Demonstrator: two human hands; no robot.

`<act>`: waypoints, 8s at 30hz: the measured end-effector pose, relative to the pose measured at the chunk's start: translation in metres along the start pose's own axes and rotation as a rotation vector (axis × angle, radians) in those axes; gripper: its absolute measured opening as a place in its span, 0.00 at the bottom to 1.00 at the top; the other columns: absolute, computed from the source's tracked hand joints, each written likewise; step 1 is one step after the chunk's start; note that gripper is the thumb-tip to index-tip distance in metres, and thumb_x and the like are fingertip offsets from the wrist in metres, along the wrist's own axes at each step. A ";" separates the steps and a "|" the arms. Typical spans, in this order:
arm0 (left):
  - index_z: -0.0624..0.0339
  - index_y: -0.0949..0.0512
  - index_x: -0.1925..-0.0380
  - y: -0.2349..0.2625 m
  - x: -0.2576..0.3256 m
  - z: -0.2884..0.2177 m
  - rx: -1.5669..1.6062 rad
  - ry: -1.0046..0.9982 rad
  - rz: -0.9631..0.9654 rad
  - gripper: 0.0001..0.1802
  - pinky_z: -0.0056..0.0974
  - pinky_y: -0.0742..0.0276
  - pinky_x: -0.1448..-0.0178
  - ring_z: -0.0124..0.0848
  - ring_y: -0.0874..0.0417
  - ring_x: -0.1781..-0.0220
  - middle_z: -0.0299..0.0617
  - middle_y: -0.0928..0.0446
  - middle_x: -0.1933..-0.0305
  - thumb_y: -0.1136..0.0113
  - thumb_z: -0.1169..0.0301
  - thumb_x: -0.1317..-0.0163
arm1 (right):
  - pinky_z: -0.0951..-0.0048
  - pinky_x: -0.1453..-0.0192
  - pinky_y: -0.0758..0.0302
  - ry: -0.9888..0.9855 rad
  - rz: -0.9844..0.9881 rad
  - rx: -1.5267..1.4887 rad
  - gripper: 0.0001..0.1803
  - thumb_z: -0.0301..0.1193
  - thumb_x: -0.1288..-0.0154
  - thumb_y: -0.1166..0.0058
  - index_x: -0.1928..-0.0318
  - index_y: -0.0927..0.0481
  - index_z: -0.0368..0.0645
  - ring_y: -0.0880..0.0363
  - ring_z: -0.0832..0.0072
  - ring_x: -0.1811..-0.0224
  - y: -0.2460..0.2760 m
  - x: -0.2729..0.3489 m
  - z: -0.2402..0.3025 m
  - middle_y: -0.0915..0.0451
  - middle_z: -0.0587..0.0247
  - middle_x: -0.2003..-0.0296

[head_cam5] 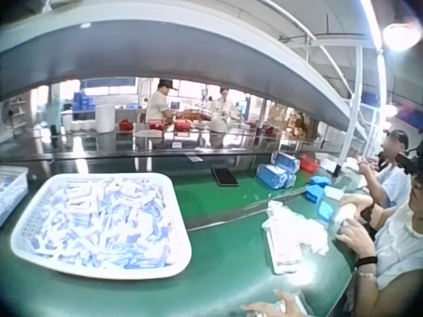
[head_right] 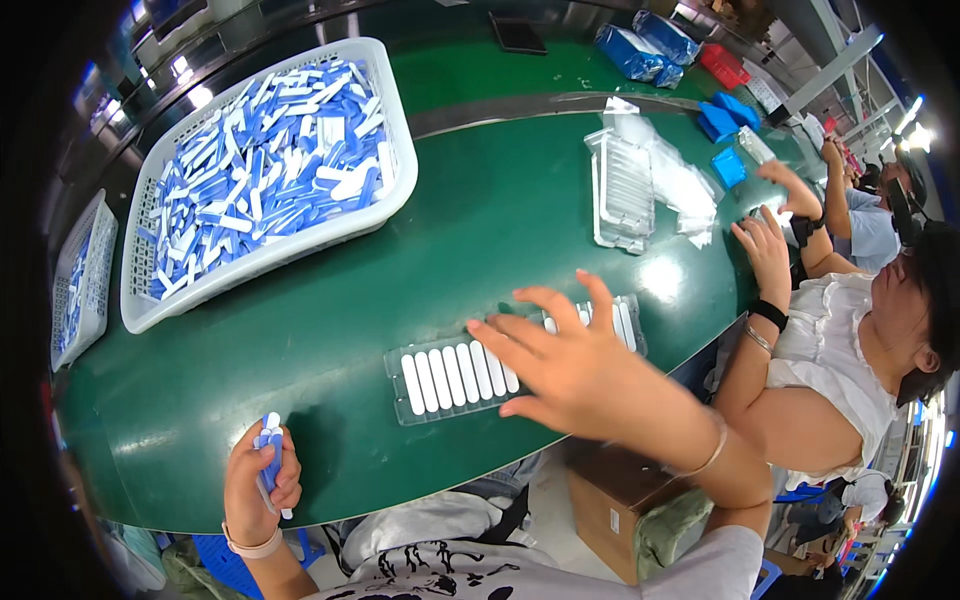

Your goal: The person places small white plastic components by hand into a transparent plastic tray at a factory workbench.

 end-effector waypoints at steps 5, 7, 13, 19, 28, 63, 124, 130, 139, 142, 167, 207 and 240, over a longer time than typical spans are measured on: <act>0.67 0.31 0.63 -0.012 -0.003 0.002 -0.021 0.017 0.019 0.11 0.28 0.49 0.86 0.21 0.44 0.88 0.39 0.36 0.83 0.53 0.69 0.39 | 0.56 0.35 0.40 0.048 0.060 0.706 0.34 0.23 0.50 0.45 0.38 0.35 0.49 0.39 0.64 0.36 0.024 -0.011 -0.109 0.36 0.66 0.36; 0.66 0.31 0.62 -0.009 -0.003 0.002 0.042 0.001 0.035 0.12 0.28 0.49 0.86 0.21 0.44 0.88 0.39 0.36 0.83 0.53 0.68 0.39 | 0.56 0.35 0.39 0.082 0.101 0.917 0.39 0.22 0.53 0.42 0.37 0.37 0.51 0.40 0.66 0.35 0.018 -0.011 -0.149 0.40 0.70 0.34; 0.64 0.32 0.60 0.011 0.004 0.006 0.257 -0.037 0.086 0.15 0.27 0.49 0.87 0.22 0.44 0.88 0.39 0.37 0.82 0.52 0.65 0.42 | 0.63 0.40 0.33 0.304 0.347 0.426 0.36 0.29 0.67 0.34 0.50 0.30 0.42 0.32 0.64 0.45 0.013 -0.035 -0.156 0.28 0.61 0.51; 0.63 0.32 0.61 0.036 0.021 0.007 0.318 -0.076 0.082 0.13 0.28 0.49 0.88 0.23 0.43 0.89 0.40 0.37 0.81 0.50 0.66 0.41 | 0.60 0.49 0.28 0.477 -0.169 -0.019 0.35 0.37 0.66 0.35 0.52 0.29 0.38 0.26 0.58 0.55 0.047 -0.066 -0.033 0.26 0.55 0.59; 0.56 0.34 0.61 0.101 0.041 -0.021 0.525 -0.509 -0.260 0.11 0.26 0.54 0.93 0.17 0.48 0.92 0.30 0.42 0.84 0.56 0.61 0.32 | 0.73 0.68 0.25 0.617 -0.233 -0.487 0.31 0.40 0.67 0.34 0.64 0.28 0.31 0.31 0.69 0.61 0.008 -0.132 0.177 0.29 0.60 0.68; 0.60 0.27 0.67 -0.021 0.031 0.002 -0.262 -0.117 -0.114 0.07 0.23 0.48 0.82 0.16 0.39 0.85 0.32 0.30 0.80 0.49 0.68 0.33 | 0.62 0.49 0.31 0.245 -0.197 -1.112 0.19 0.36 0.43 0.41 0.55 0.24 0.37 0.28 0.62 0.54 -0.020 -0.068 0.118 0.26 0.57 0.58; 0.67 0.23 0.62 -0.038 -0.001 0.015 -0.211 0.025 0.130 0.10 0.24 0.33 0.66 0.16 0.26 0.71 0.34 0.21 0.75 0.44 0.70 0.36 | 0.55 0.51 0.47 -0.111 -0.182 -0.012 0.16 0.30 0.51 0.35 0.58 0.19 0.46 0.28 0.69 0.48 -0.025 -0.015 0.077 0.18 0.76 0.62; 0.66 0.23 0.63 -0.049 0.005 0.027 -0.327 -0.037 0.213 0.11 0.23 0.33 0.70 0.16 0.26 0.73 0.34 0.21 0.76 0.42 0.67 0.37 | 0.73 0.56 0.33 -0.177 -0.349 -0.777 0.17 0.28 0.53 0.32 0.60 0.18 0.42 0.23 0.69 0.58 -0.015 -0.029 0.084 0.17 0.63 0.65; 0.66 0.26 0.53 -0.048 0.002 0.027 -0.086 0.125 0.196 0.15 0.24 0.47 0.79 0.15 0.41 0.82 0.36 0.25 0.75 0.50 0.65 0.32 | 0.75 0.66 0.28 -0.339 -0.507 -1.180 0.06 0.17 0.49 0.39 0.70 0.21 0.35 0.23 0.73 0.71 -0.024 -0.023 0.057 0.18 0.56 0.72; 0.64 0.25 0.55 -0.047 0.000 0.028 -0.075 0.119 0.158 0.16 0.23 0.46 0.78 0.14 0.40 0.80 0.30 0.28 0.76 0.48 0.62 0.32 | 0.80 0.67 0.33 -0.363 -0.414 -1.322 0.06 0.17 0.49 0.39 0.69 0.21 0.35 0.26 0.78 0.72 -0.029 -0.023 0.058 0.19 0.59 0.73; 0.64 0.25 0.73 -0.036 -0.001 0.017 -0.298 -0.029 -0.022 0.12 0.25 0.45 0.74 0.15 0.41 0.77 0.26 0.36 0.81 0.39 0.66 0.38 | 0.63 0.55 0.50 0.007 -0.218 -0.314 0.10 0.27 0.49 0.39 0.63 0.20 0.50 0.27 0.72 0.49 -0.043 -0.021 0.061 0.20 0.78 0.53; 0.63 0.18 0.58 -0.041 0.004 0.007 -0.201 -0.279 0.246 0.10 0.25 0.43 0.76 0.14 0.37 0.79 0.27 0.30 0.82 0.42 0.72 0.37 | 0.75 0.67 0.45 0.374 -0.687 -0.348 0.07 0.27 0.53 0.36 0.70 0.18 0.48 0.31 0.82 0.67 -0.009 -0.007 0.111 0.17 0.74 0.61; 0.69 0.22 0.62 -0.037 -0.002 0.019 -0.100 -0.012 0.099 0.13 0.26 0.29 0.69 0.19 0.25 0.73 0.40 0.19 0.66 0.41 0.68 0.37 | 0.58 0.51 0.43 0.167 -0.204 0.014 0.20 0.29 0.61 0.37 0.61 0.15 0.58 0.32 0.66 0.55 -0.003 -0.044 0.077 0.26 0.67 0.50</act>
Point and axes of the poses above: each hand's wrist, its own x-axis away from the middle knuckle, its own y-axis out of the back of the hand, z = x × y, the point moved 5 cm from there along -x, towards the middle knuckle
